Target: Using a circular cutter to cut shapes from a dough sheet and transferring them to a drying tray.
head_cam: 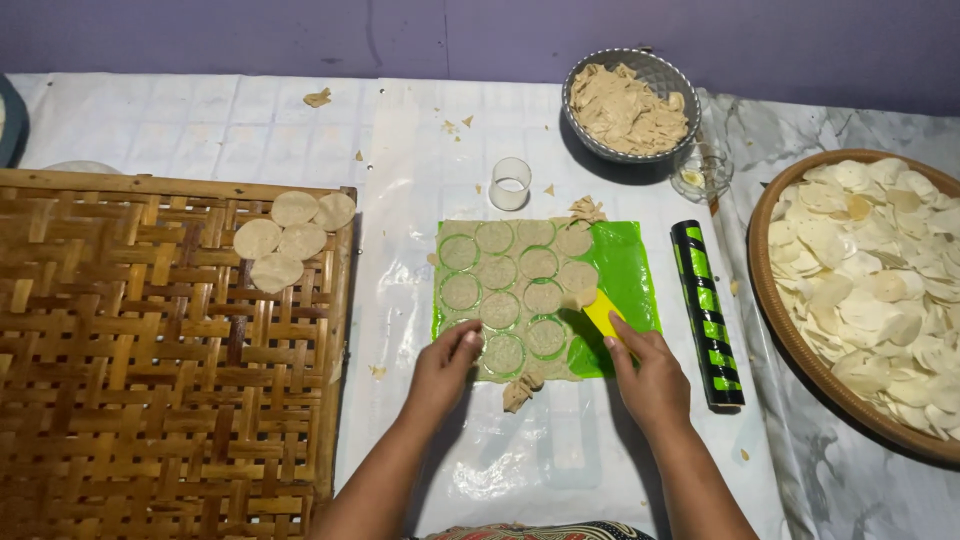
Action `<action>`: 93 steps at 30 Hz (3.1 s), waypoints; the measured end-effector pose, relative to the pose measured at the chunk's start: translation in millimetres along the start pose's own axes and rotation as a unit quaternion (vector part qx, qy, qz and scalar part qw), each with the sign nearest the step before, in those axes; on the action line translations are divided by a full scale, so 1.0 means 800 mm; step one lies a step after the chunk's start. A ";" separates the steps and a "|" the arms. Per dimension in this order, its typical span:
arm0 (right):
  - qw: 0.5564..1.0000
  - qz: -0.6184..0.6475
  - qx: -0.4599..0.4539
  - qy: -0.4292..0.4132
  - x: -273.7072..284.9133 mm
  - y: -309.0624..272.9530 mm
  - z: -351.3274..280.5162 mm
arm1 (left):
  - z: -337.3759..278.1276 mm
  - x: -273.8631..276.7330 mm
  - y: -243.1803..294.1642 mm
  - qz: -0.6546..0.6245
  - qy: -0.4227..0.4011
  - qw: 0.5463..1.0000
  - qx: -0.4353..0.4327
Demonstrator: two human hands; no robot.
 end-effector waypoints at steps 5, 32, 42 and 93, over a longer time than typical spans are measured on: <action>0.987 0.053 0.155 -0.006 0.005 -0.031 -0.029 | 0.000 -0.029 0.006 -0.165 -0.089 0.955 0.230; 0.952 -0.241 0.145 -0.120 -0.047 -0.038 -0.061 | 0.086 0.276 0.079 0.096 0.385 0.905 -0.156; 0.950 -0.263 0.117 -0.119 -0.053 -0.025 -0.059 | 0.137 0.316 0.094 0.222 0.428 0.867 -0.124; 0.961 0.218 -0.168 -0.004 -0.050 0.039 0.102 | 0.014 0.039 0.031 0.144 0.073 0.972 -0.169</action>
Point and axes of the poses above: each hand's wrist, its own z-axis towards the middle knuckle, its own x-axis out of the back of the hand, y = z × x, the point moved 3 cm from there along z, towards the middle knuckle, and after that the axes turned 14 degrees about y, right-handed, at the moved point
